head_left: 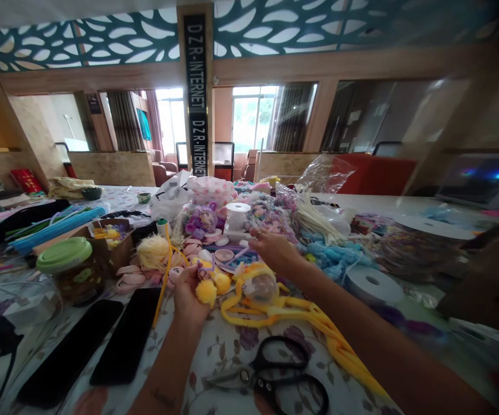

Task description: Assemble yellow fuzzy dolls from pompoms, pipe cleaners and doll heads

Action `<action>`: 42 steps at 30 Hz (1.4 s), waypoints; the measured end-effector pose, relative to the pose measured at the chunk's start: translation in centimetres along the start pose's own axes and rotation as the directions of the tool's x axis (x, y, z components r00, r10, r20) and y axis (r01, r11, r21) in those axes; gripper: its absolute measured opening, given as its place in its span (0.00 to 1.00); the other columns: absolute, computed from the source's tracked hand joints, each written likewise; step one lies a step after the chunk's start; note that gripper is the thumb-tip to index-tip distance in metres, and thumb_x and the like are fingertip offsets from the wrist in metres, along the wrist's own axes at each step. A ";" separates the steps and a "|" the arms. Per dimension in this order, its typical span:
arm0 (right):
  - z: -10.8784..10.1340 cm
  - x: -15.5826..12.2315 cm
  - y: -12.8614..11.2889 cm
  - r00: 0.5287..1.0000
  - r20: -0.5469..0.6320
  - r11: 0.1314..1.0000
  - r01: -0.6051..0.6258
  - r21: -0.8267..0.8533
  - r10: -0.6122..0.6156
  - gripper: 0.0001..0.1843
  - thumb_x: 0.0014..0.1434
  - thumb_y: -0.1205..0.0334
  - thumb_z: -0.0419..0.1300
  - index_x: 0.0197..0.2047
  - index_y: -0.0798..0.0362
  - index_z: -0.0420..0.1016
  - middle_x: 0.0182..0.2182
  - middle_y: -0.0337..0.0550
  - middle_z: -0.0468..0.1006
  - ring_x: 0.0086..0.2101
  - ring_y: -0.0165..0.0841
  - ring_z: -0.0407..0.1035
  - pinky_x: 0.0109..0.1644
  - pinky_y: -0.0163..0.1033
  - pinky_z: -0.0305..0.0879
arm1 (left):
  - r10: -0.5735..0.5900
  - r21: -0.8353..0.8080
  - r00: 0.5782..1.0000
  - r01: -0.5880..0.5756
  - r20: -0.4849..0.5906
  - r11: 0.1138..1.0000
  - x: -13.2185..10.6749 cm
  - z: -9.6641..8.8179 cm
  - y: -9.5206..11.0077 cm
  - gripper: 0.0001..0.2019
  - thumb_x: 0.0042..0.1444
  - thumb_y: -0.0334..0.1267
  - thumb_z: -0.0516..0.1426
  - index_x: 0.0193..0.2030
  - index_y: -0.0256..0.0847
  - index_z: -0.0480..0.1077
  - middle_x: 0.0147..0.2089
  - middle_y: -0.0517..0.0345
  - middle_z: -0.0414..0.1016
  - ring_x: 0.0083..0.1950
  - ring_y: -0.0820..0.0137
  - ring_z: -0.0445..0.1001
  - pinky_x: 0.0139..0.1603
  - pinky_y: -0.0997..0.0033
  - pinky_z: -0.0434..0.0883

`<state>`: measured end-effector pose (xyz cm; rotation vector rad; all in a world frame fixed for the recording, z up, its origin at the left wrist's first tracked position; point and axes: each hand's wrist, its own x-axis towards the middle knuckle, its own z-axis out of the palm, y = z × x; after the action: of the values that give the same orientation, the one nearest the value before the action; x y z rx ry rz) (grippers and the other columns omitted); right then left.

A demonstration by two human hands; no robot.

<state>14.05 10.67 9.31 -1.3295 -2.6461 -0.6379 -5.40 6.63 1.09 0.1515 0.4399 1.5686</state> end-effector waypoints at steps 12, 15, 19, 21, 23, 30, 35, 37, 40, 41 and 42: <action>-0.1 7.4 -4.5 0.991 -0.087 0.973 -0.081 0.218 0.102 0.10 0.62 0.62 0.55 0.39 0.57 0.76 0.34 0.51 0.80 0.34 0.37 0.74 0.33 0.34 0.59 | -0.065 -0.046 0.996 0.062 -0.053 0.997 -0.2 0.5 -0.4 0.03 0.46 0.28 0.55 0.25 0.35 0.69 0.18 0.62 0.63 0.21 0.79 0.63 0.24 0.82 0.64; -0.2 3.6 -5.3 0.974 -0.153 0.947 -0.115 0.301 0.167 0.20 0.68 0.59 0.43 0.40 0.55 0.75 0.33 0.46 0.79 0.33 0.32 0.73 0.33 0.33 0.59 | -0.040 0.008 0.999 0.040 0.006 0.999 -0.7 1.0 -0.6 0.03 0.47 0.27 0.56 0.28 0.33 0.71 0.21 0.60 0.67 0.24 0.78 0.66 0.26 0.81 0.66; -1.0 -3.2 -6.2 0.924 -0.192 0.650 -0.076 0.756 0.331 0.18 0.65 0.54 0.49 0.36 0.55 0.76 0.28 0.41 0.79 0.30 0.31 0.72 0.33 0.33 0.63 | 0.064 0.268 0.981 -0.112 0.182 0.957 -2.1 1.5 -1.6 0.07 0.45 0.30 0.63 0.34 0.36 0.74 0.27 0.58 0.74 0.29 0.76 0.70 0.33 0.78 0.69; -0.9 -6.0 -6.6 0.926 -0.095 0.423 -0.074 0.903 0.365 0.15 0.62 0.53 0.54 0.41 0.55 0.76 0.34 0.44 0.80 0.34 0.34 0.74 0.37 0.34 0.67 | 0.151 0.484 0.949 -0.273 0.276 0.832 -3.0 1.6 -2.3 0.10 0.43 0.34 0.66 0.35 0.38 0.74 0.28 0.58 0.75 0.31 0.74 0.72 0.36 0.76 0.70; -0.4 -8.1 -6.9 0.923 0.005 0.253 -0.110 0.961 0.385 0.17 0.59 0.52 0.57 0.45 0.55 0.75 0.38 0.46 0.80 0.38 0.36 0.75 0.40 0.36 0.69 | 0.229 0.659 0.905 -0.419 0.358 0.624 -3.8 1.5 -3.2 0.13 0.41 0.35 0.67 0.35 0.39 0.74 0.29 0.58 0.75 0.32 0.72 0.73 0.36 0.75 0.70; 1.9 -10.5 -7.4 0.824 0.016 0.134 -0.111 0.985 0.566 0.12 0.54 0.53 0.62 0.34 0.54 0.78 0.33 0.44 0.78 0.33 0.34 0.72 0.35 0.35 0.67 | 0.272 0.787 0.788 -0.600 0.552 0.142 -5.4 0.6 -5.8 0.13 0.44 0.36 0.65 0.37 0.44 0.68 0.28 0.62 0.75 0.32 0.70 0.75 0.37 0.74 0.70; 2.7 -11.0 -7.0 0.801 0.136 0.012 -0.175 0.984 0.584 0.13 0.50 0.53 0.64 0.28 0.55 0.73 0.25 0.40 0.73 0.25 0.30 0.66 0.27 0.34 0.61 | 0.239 0.688 0.655 -0.719 0.717 -0.091 -5.5 -0.6 -7.0 0.09 0.50 0.40 0.62 0.36 0.42 0.68 0.30 0.61 0.76 0.32 0.71 0.76 0.36 0.73 0.71; 2.8 -11.3 -6.7 0.798 0.170 -0.031 -0.187 0.982 0.578 0.14 0.50 0.52 0.64 0.28 0.55 0.72 0.24 0.39 0.72 0.24 0.30 0.65 0.28 0.34 0.60 | 0.201 0.612 0.581 -0.775 0.788 -0.157 -5.6 -0.8 -7.0 0.10 0.51 0.39 0.62 0.38 0.42 0.69 0.30 0.61 0.77 0.33 0.71 0.76 0.37 0.74 0.71; 2.9 -11.5 -6.0 0.791 0.192 -0.115 -0.153 0.981 0.581 0.15 0.50 0.51 0.64 0.28 0.55 0.71 0.23 0.37 0.70 0.26 0.29 0.65 0.31 0.34 0.61 | 0.164 0.527 0.501 -0.814 0.850 -0.245 -5.6 -0.7 -6.3 0.08 0.53 0.39 0.60 0.39 0.41 0.71 0.31 0.59 0.78 0.34 0.71 0.76 0.40 0.74 0.70; 3.0 -11.6 -5.7 0.792 0.207 -0.160 -0.139 0.977 0.575 0.15 0.50 0.50 0.64 0.27 0.55 0.70 0.23 0.37 0.70 0.26 0.29 0.65 0.32 0.34 0.61 | 0.196 0.541 0.505 -0.797 0.841 -0.268 -5.6 -0.4 -5.9 0.06 0.54 0.40 0.59 0.37 0.41 0.72 0.31 0.58 0.78 0.34 0.71 0.75 0.40 0.73 0.70; 3.1 -11.6 -5.4 0.796 0.227 -0.208 -0.130 0.969 0.562 0.16 0.50 0.50 0.64 0.27 0.55 0.70 0.23 0.37 0.71 0.26 0.29 0.65 0.32 0.34 0.61 | 0.246 0.582 0.530 -0.767 0.812 -0.269 -5.6 -0.2 -5.5 0.07 0.55 0.41 0.58 0.35 0.40 0.73 0.31 0.58 0.77 0.33 0.71 0.74 0.40 0.73 0.69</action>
<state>17.11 0.53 1.54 -1.0515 -1.3141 1.0774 -0.07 1.06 -0.12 2.1479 1.2318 1.6793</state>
